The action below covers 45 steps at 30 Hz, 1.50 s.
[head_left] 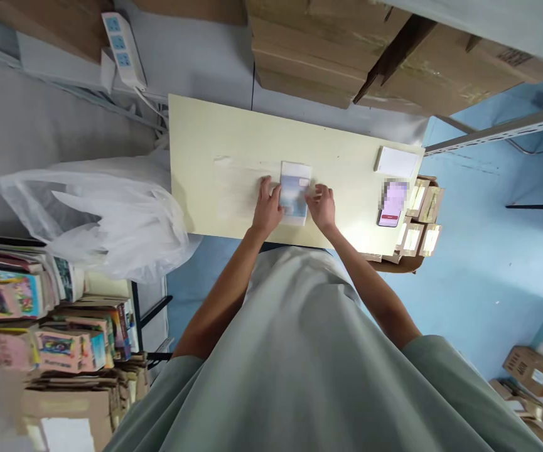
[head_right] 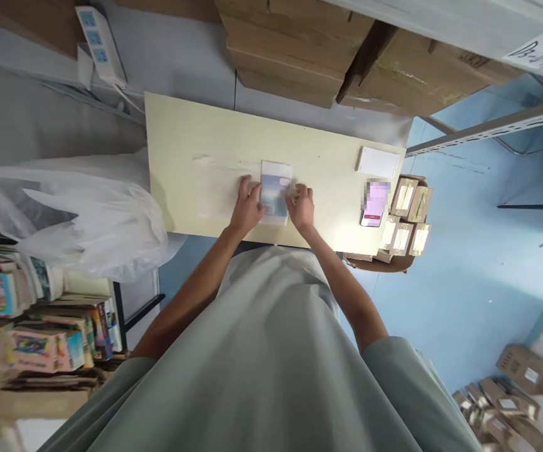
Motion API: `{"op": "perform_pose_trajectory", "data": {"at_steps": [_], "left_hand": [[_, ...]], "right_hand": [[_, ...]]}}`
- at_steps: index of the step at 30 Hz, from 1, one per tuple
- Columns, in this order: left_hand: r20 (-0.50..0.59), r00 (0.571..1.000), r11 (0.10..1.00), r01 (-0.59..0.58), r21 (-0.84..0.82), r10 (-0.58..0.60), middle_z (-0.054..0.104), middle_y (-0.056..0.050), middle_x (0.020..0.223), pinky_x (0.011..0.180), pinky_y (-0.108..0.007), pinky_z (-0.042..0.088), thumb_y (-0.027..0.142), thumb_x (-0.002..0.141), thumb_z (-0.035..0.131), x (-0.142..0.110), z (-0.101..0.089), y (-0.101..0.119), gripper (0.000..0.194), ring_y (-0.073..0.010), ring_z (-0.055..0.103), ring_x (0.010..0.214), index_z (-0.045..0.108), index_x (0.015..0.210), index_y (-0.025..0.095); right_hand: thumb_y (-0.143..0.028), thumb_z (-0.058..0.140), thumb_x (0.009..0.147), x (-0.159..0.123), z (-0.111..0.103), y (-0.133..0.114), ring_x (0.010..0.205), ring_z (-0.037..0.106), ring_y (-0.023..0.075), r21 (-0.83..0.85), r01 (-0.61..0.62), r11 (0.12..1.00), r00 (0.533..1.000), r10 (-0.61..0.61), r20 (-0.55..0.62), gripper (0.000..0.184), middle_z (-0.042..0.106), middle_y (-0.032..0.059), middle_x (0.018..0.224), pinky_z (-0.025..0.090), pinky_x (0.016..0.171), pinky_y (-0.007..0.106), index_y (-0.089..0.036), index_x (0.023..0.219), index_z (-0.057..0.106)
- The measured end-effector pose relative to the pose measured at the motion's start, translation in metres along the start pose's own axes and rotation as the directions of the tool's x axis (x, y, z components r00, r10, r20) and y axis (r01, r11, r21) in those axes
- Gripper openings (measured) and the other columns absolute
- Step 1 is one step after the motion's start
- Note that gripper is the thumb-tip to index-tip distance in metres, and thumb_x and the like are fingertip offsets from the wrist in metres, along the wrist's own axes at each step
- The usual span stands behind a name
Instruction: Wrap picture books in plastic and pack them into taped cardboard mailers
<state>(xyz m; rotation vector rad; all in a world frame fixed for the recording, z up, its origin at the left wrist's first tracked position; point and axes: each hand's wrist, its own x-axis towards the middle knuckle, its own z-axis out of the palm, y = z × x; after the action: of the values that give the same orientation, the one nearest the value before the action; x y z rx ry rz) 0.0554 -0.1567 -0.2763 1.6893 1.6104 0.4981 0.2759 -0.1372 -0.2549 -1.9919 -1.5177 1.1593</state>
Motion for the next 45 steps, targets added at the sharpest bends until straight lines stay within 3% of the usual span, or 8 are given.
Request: {"op": "perform_pose_trajectory", "data": {"at_steps": [8,14,19,23,29,35,39,45], "left_hand": [[0.037,0.998,0.995,0.053,0.087,-0.057,0.027,-0.022,0.186,0.145,-0.062,0.025,0.005,0.090,0.063,-0.001,-0.007,0.014,0.071,-0.0379,0.010,0.179,0.050,0.159,0.017],[0.053,0.996,0.991,0.061,0.121,-0.068,0.034,-0.023,0.182,0.144,-0.062,0.029,0.012,0.094,0.067,0.001,-0.015,0.022,0.067,-0.0391,0.017,0.178,0.050,0.159,0.018],[0.160,0.987,0.993,-0.019,0.119,0.000,0.042,-0.022,0.179,0.142,-0.056,0.033,0.018,0.099,0.062,0.006,-0.045,0.012,0.065,-0.0375,0.032,0.174,0.049,0.163,0.016],[0.131,0.990,0.983,0.028,0.181,-0.052,0.033,-0.021,0.186,0.141,-0.060,0.032,0.018,0.100,0.061,0.004,-0.081,-0.017,0.076,-0.0381,0.028,0.175,0.038,0.172,0.016],[0.154,0.986,0.986,0.036,0.160,-0.061,0.031,-0.021,0.186,0.140,-0.058,0.033,0.028,0.098,0.076,-0.006,-0.115,-0.062,0.076,-0.0367,0.029,0.175,0.047,0.167,0.019],[0.159,0.986,0.997,0.045,0.069,-0.055,0.033,-0.012,0.187,0.139,-0.056,0.038,0.039,0.102,0.072,-0.008,-0.119,-0.066,0.066,-0.0331,0.027,0.176,0.053,0.165,0.030],[0.193,0.979,0.990,0.045,0.135,-0.071,0.024,-0.014,0.190,0.138,-0.061,0.039,0.039,0.103,0.071,-0.009,-0.114,-0.057,0.068,-0.0363,0.022,0.177,0.051,0.167,0.027],[0.153,0.984,0.983,0.069,0.173,-0.096,0.019,-0.019,0.191,0.141,-0.068,0.026,0.029,0.100,0.068,-0.011,-0.102,-0.042,0.069,-0.0409,0.013,0.179,0.050,0.167,0.021]], "right_hand": [[-0.051,0.068,0.101,-0.013,0.014,-0.007,0.097,0.076,0.0233,0.304,-0.193,0.933,0.978,0.206,-0.012,0.028,0.075,0.0116,0.119,0.065,0.090,0.042,-0.026,0.110,0.061],[-0.045,0.061,0.103,-0.024,-0.001,-0.042,0.096,0.075,0.0239,0.262,-0.054,0.964,0.999,0.052,0.017,0.020,0.079,0.0104,0.115,0.065,0.091,0.042,-0.026,0.108,0.065],[-0.039,0.055,0.108,-0.036,0.007,-0.086,0.092,0.074,0.0204,0.096,0.086,0.992,0.991,-0.095,0.092,0.017,0.074,0.0085,0.121,0.062,0.088,0.036,-0.026,0.112,0.065],[-0.028,0.054,0.107,-0.034,0.029,-0.117,0.090,0.073,0.0204,-0.050,0.175,0.983,0.974,-0.166,0.157,0.012,0.070,0.0079,0.124,0.061,0.084,0.036,-0.027,0.114,0.064],[-0.019,0.054,0.104,-0.020,0.094,-0.143,0.104,0.074,0.0291,-0.273,0.187,0.944,0.961,-0.118,0.249,0.016,0.068,0.0133,0.130,0.064,0.084,0.043,-0.025,0.116,0.063],[-0.016,0.044,0.110,-0.013,0.135,-0.148,0.125,0.071,0.0348,-0.356,0.148,0.923,0.967,-0.059,0.248,0.025,0.066,0.0194,0.138,0.066,0.095,0.051,-0.023,0.121,0.065],[-0.023,0.050,0.110,-0.017,0.117,-0.140,0.122,0.073,0.0345,-0.314,0.140,0.939,0.960,-0.051,0.276,0.025,0.065,0.0167,0.140,0.066,0.096,0.053,-0.026,0.130,0.065],[-0.033,0.059,0.108,-0.030,0.083,-0.095,0.116,0.075,0.0287,-0.111,-0.035,0.993,0.999,0.036,0.008,0.030,0.067,0.0186,0.138,0.065,0.099,0.048,-0.023,0.136,0.063]]}}
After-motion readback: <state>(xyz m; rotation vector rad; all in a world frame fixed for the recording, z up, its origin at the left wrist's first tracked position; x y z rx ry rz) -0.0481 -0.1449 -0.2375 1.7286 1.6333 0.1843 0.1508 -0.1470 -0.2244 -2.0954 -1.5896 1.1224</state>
